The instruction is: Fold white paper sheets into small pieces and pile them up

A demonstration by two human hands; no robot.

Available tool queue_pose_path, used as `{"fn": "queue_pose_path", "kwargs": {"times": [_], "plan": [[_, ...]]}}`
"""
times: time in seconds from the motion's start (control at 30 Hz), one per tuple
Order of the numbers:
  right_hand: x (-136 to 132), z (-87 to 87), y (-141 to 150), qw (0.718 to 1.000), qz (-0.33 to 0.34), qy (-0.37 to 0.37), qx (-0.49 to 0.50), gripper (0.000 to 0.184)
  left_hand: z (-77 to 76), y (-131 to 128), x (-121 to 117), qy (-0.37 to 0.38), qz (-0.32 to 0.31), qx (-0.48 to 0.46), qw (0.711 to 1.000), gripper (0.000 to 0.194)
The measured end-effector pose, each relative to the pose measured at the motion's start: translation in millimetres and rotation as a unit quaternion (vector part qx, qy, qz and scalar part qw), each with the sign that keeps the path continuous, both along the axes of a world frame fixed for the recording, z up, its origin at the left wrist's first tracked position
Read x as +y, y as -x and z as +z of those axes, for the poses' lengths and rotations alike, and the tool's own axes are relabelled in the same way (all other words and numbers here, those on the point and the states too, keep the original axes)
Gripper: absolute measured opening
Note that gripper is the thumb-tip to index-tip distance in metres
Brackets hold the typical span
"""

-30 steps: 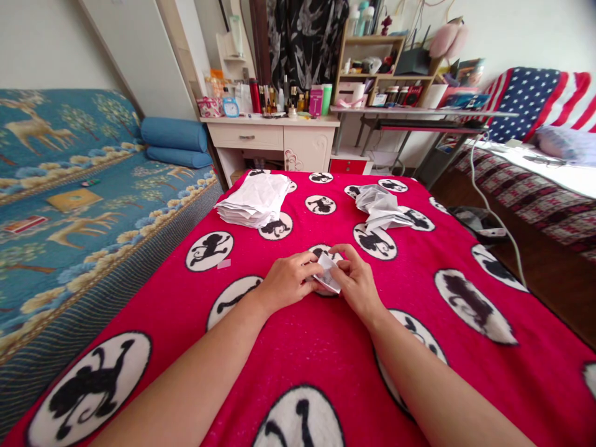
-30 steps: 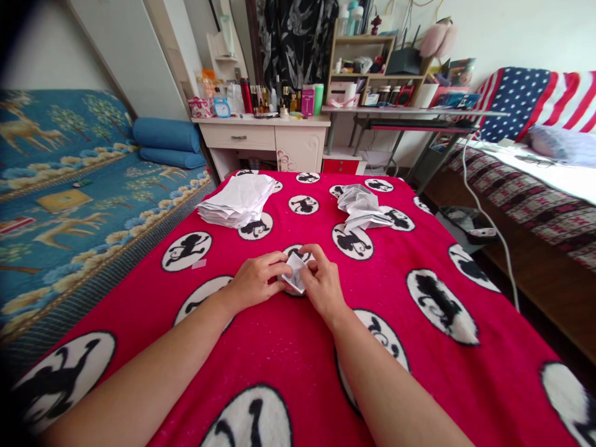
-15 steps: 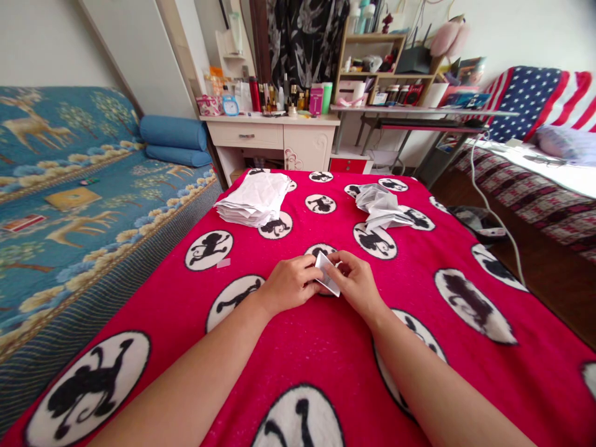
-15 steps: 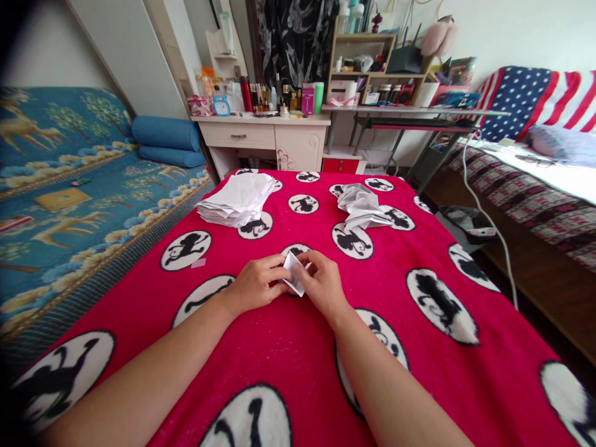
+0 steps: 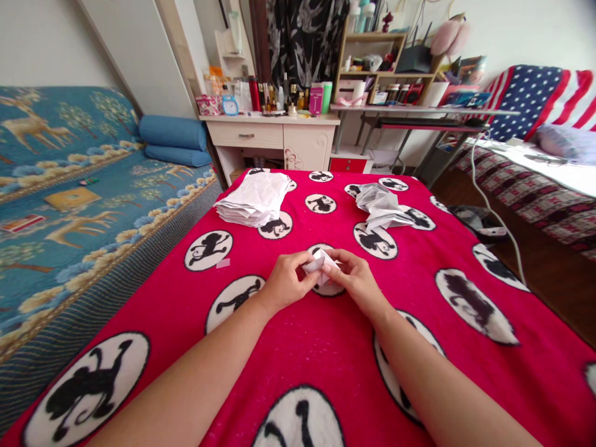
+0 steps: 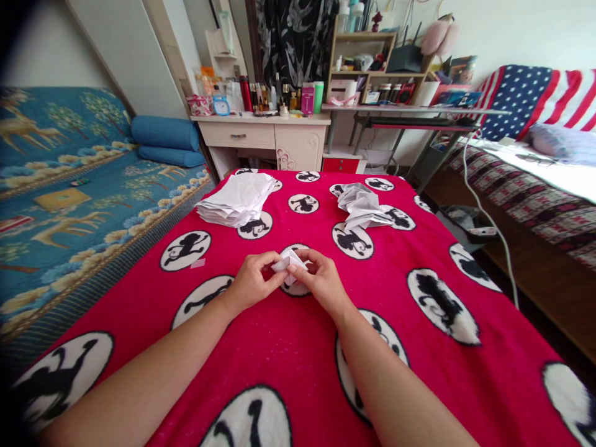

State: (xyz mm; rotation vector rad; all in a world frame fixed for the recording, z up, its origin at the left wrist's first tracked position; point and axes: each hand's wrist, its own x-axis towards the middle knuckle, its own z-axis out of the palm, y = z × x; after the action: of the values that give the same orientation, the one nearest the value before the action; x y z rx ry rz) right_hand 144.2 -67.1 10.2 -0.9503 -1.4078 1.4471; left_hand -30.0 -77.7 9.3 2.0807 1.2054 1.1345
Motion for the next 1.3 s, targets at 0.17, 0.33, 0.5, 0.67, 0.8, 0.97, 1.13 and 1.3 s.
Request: {"fn": "queue_pose_path", "kwargs": {"times": [0.17,0.33,0.5,0.67,0.8,0.97,1.13,1.3], "plan": [[-1,0.2,0,1.0,-0.007,0.011,-0.003,0.036,-2.2,-3,-1,0.091,-0.014,-0.117,0.989,0.032],[-4,1.2,1,0.999,-0.044,0.011,-0.009,0.031,-5.9,-7,2,0.151,-0.021,-0.165,0.975,0.028],[-2,-3.0,3,0.996,-0.081,0.021,0.018,0.032,-8.2,-10,5,0.201,-0.023,-0.182,0.962,0.036],[0,-7.0,5,0.996,-0.085,0.026,0.013,0.031,-9.2,-7,9,0.238,-0.016,-0.238,0.941,0.028],[-1,-4.2,6,0.995,-0.089,0.01,-0.039,0.032,-4.6,-4,9,0.245,0.0,-0.213,0.946,0.017],[-3,-0.7,4,0.99,-0.123,-0.007,-0.073,0.042,-4.2,-4,9,0.28,0.007,-0.216,0.935,0.019],[-1,-2.9,0,0.986,-0.152,-0.008,-0.061,0.046,-9.2,-2,11,0.296,-0.002,-0.232,0.927,0.032],[0,-5.6,-2,0.986,-0.159,-0.028,-0.053,0.045,-6.2,-2,10,0.304,-0.006,-0.198,0.932,0.031]]}}
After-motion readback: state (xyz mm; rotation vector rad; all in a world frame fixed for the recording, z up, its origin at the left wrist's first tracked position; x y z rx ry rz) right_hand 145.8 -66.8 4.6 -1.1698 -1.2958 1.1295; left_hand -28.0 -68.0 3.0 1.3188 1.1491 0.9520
